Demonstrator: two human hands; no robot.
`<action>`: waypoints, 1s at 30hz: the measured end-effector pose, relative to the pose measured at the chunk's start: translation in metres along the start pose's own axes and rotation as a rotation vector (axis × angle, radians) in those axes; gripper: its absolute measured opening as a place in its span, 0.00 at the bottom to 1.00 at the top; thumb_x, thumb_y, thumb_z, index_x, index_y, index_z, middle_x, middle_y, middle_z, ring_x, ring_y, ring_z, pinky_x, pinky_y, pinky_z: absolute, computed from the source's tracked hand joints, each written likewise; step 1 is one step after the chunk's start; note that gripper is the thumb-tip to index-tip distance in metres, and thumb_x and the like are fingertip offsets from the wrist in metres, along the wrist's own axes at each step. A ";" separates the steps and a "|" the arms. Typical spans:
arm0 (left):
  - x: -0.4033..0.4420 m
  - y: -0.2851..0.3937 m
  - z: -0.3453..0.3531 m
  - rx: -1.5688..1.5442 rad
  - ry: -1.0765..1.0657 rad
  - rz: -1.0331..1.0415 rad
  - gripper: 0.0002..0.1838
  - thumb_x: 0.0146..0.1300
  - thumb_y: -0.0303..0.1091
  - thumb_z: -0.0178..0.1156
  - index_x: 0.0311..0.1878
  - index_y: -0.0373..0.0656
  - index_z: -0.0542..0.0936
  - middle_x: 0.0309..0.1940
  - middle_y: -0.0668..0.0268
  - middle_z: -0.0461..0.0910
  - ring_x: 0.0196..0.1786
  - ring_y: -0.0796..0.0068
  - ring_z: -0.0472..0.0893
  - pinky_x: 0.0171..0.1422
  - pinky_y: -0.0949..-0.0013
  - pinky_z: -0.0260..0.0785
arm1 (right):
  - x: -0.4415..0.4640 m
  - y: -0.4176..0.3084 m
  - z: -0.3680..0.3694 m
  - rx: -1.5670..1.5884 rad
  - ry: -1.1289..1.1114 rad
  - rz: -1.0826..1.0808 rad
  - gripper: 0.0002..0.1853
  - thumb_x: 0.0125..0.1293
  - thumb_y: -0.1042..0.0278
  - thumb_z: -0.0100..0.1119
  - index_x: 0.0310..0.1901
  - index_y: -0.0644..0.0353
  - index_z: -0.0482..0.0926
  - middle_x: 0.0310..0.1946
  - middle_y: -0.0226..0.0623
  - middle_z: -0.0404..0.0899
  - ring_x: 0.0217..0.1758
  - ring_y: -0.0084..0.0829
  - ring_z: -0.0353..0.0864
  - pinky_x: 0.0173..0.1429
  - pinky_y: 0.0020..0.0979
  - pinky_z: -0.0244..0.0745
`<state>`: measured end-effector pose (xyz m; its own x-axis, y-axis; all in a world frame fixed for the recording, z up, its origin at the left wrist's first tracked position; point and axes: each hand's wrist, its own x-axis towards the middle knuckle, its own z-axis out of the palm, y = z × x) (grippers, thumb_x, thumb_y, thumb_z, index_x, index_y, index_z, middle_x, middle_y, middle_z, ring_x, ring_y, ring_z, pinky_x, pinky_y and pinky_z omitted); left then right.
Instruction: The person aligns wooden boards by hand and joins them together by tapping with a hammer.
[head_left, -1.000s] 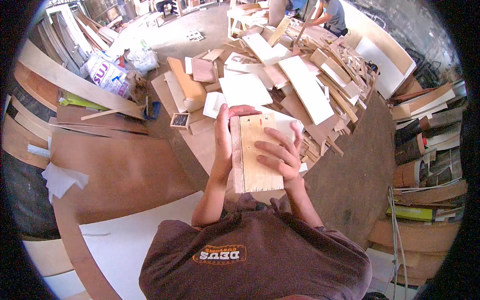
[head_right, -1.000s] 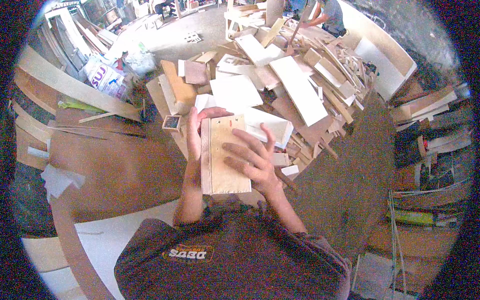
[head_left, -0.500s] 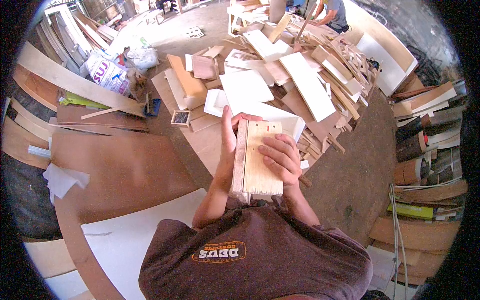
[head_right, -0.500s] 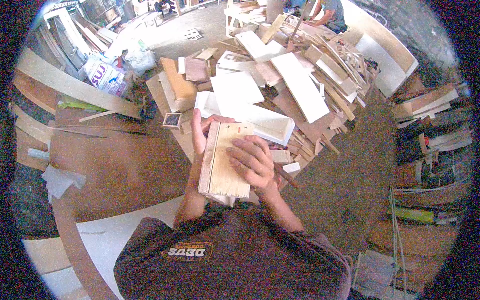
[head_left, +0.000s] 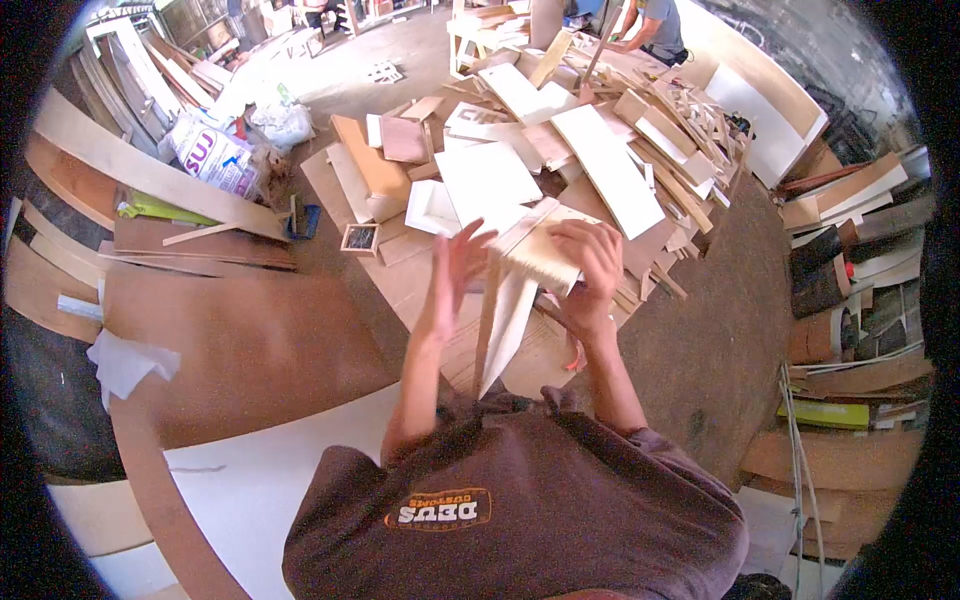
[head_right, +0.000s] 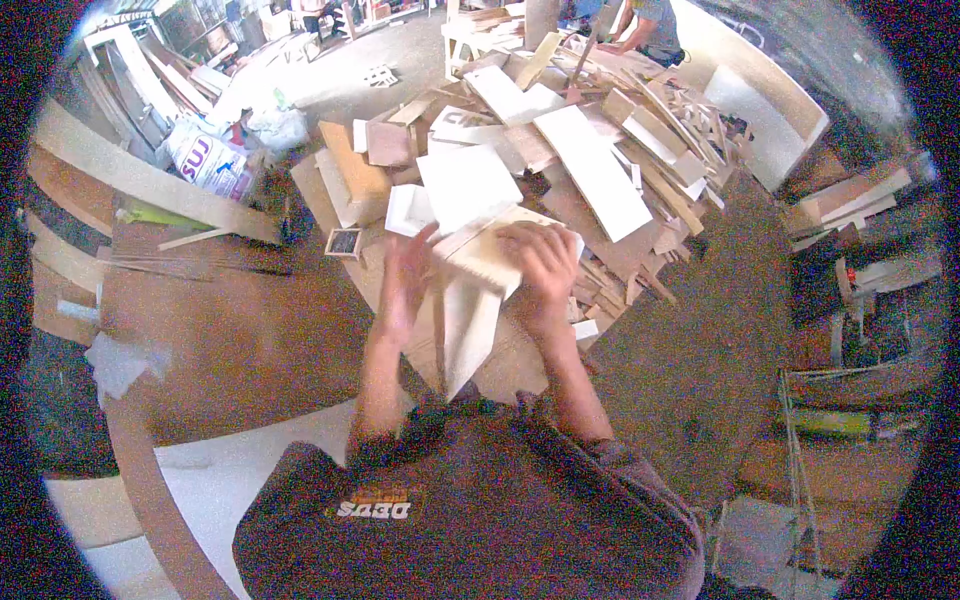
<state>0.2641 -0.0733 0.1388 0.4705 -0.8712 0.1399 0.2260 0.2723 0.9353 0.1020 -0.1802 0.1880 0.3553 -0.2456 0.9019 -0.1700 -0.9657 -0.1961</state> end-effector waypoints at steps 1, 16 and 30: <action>-0.016 0.009 -0.009 0.009 -0.090 -0.062 0.44 0.70 0.70 0.27 0.72 0.42 0.62 0.61 0.58 0.74 0.61 0.67 0.75 0.64 0.60 0.66 | -0.004 0.010 -0.004 -0.007 -0.012 0.047 0.14 0.46 0.68 0.68 0.36 0.58 0.78 0.40 0.36 0.84 0.46 0.40 0.81 0.53 0.44 0.69; -0.149 0.000 -0.073 -0.556 -0.003 0.147 0.48 0.65 0.75 0.27 0.73 0.43 0.57 0.69 0.39 0.59 0.72 0.44 0.60 0.74 0.46 0.53 | -0.203 0.036 0.081 0.042 -0.358 0.994 0.26 0.60 0.52 0.68 0.50 0.68 0.78 0.40 0.54 0.84 0.46 0.47 0.84 0.51 0.42 0.76; -0.082 -0.041 -0.017 0.608 0.306 0.143 0.26 0.62 0.30 0.63 0.64 0.42 0.70 0.52 0.58 0.71 0.57 0.65 0.69 0.67 0.63 0.59 | -0.341 0.059 0.136 0.165 -0.948 0.782 0.26 0.65 0.56 0.60 0.56 0.68 0.71 0.48 0.56 0.76 0.56 0.54 0.73 0.59 0.44 0.69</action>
<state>0.2308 -0.0066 0.0836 0.6997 -0.6650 0.2612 -0.3318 0.0213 0.9431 0.0956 -0.1646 -0.1829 0.7466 -0.6577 -0.0997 -0.5423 -0.5150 -0.6638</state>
